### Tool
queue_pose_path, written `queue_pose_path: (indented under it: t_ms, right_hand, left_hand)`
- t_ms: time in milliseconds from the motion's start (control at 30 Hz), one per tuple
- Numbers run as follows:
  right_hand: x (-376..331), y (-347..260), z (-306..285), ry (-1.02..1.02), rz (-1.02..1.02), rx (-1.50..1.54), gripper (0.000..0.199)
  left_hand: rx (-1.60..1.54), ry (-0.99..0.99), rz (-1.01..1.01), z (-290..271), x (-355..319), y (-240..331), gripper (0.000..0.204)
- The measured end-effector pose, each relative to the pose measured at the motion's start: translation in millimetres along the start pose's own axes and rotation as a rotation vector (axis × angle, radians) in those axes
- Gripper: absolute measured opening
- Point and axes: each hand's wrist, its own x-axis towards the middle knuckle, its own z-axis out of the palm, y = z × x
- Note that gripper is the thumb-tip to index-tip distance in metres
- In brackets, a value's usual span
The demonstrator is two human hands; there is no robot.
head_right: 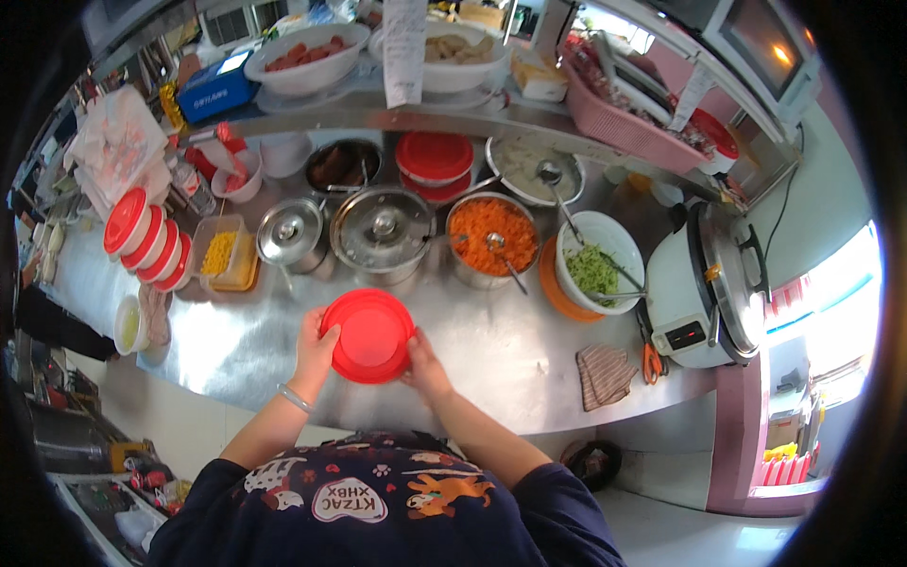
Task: The person scoops rice into a bowl, adds cooked meat from a rice cooker, and then cuts open a packaged ingredient to add to the bowl. The task is performed in a commercial kitchen with various ingredients and tools visible.
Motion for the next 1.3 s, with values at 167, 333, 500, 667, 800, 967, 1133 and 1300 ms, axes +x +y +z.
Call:
queue_pose_path:
  t_ms: [167, 333, 500, 667, 800, 967, 1133, 1300]
  right_hand:
    - [3, -4, 10, 0.133, 0.063, -0.282, 0.048]
    - [12, 1, 20, 0.249, -0.021, -0.329, 0.043]
    - [-21, -14, 14, 0.304, -0.031, -0.263, 0.045]
    - [-73, -55, 13, 0.166, -0.143, -0.367, 0.043]
    - [-96, -101, -17, 0.021, -0.125, -0.473, 0.045]
    - [-81, -198, -143, 0.658, -0.489, -0.785, 0.052]
    - [-14, -262, -222, 0.897, -0.696, -1.33, 0.06]
    - [39, -303, -257, 0.515, -0.374, -0.928, 0.053]
  left_hand:
    - [0.076, -0.027, 0.169, -68, -18, 61, 0.031]
    - [0.957, -0.35, 0.589, -134, 10, 51, 0.027]
    - [1.096, -0.636, 0.6, -129, 17, 8, 0.032]
    - [-0.381, -0.586, -0.456, -62, -3, 15, 0.06]
    - [-0.546, -0.698, -0.571, -13, -6, 39, 0.056]
    - [-0.687, -0.585, -0.722, 48, -14, 41, 0.06]
    - [-0.795, -0.533, -0.666, 118, -23, 39, 0.062]
    - [-0.76, -0.513, -0.488, 161, -15, 68, 0.063]
